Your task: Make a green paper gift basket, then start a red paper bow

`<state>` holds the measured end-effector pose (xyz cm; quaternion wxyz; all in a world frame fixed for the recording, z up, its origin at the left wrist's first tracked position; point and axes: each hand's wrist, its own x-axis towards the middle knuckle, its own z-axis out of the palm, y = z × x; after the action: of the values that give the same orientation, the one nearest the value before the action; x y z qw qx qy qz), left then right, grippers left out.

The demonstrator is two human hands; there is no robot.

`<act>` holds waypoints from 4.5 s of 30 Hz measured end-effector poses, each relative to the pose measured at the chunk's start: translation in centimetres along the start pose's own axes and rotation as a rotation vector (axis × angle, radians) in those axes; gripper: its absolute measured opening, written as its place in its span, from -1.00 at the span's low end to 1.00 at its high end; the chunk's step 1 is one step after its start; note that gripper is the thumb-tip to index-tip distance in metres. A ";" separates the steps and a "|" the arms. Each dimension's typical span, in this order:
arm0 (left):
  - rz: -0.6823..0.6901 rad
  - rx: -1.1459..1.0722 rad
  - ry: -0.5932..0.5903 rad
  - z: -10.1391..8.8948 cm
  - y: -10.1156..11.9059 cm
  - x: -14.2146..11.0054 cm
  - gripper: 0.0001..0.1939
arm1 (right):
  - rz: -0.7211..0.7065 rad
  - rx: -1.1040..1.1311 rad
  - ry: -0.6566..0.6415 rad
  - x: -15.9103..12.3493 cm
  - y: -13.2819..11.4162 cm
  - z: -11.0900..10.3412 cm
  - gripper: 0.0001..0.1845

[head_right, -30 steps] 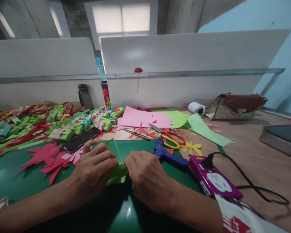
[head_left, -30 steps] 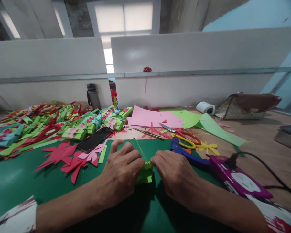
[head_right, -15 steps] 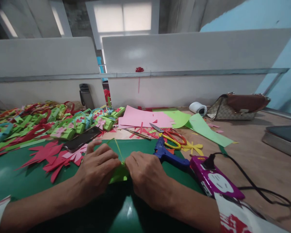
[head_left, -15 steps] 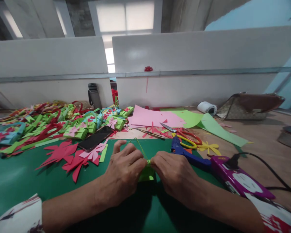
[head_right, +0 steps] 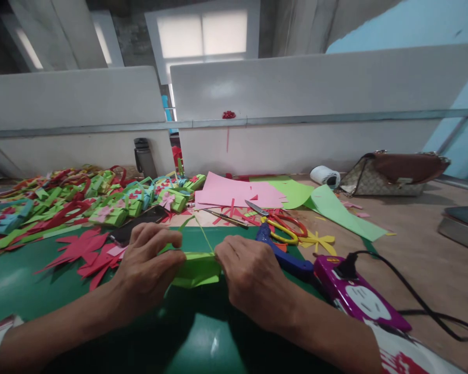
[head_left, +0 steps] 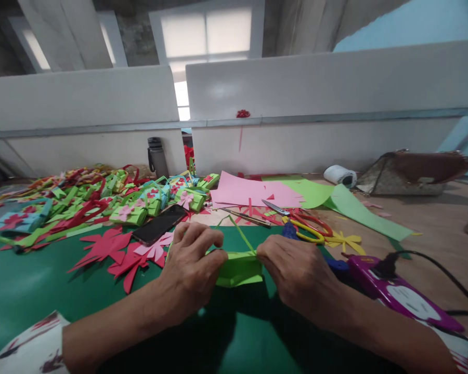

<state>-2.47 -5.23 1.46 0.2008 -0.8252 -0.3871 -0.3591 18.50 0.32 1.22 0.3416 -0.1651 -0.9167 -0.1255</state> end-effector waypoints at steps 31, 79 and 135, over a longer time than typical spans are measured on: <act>-0.232 -0.406 0.074 1.5 1.6 0.7 -0.78 | 0.147 0.140 0.040 0.7 -1.2 -0.7 -0.82; -0.900 -1.211 -0.225 0.8 -0.4 -0.1 -0.72 | 0.435 0.319 0.032 1.0 -0.2 0.6 -0.81; -1.220 -1.111 -0.223 1.0 -2.1 -1.6 -0.72 | 0.219 0.193 -0.189 0.4 0.7 -0.1 -0.80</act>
<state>-4.44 -4.12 -0.27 -0.5051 -0.4801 -0.5504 -0.4598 18.52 0.98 1.61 0.2798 -0.2417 -0.9290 0.0173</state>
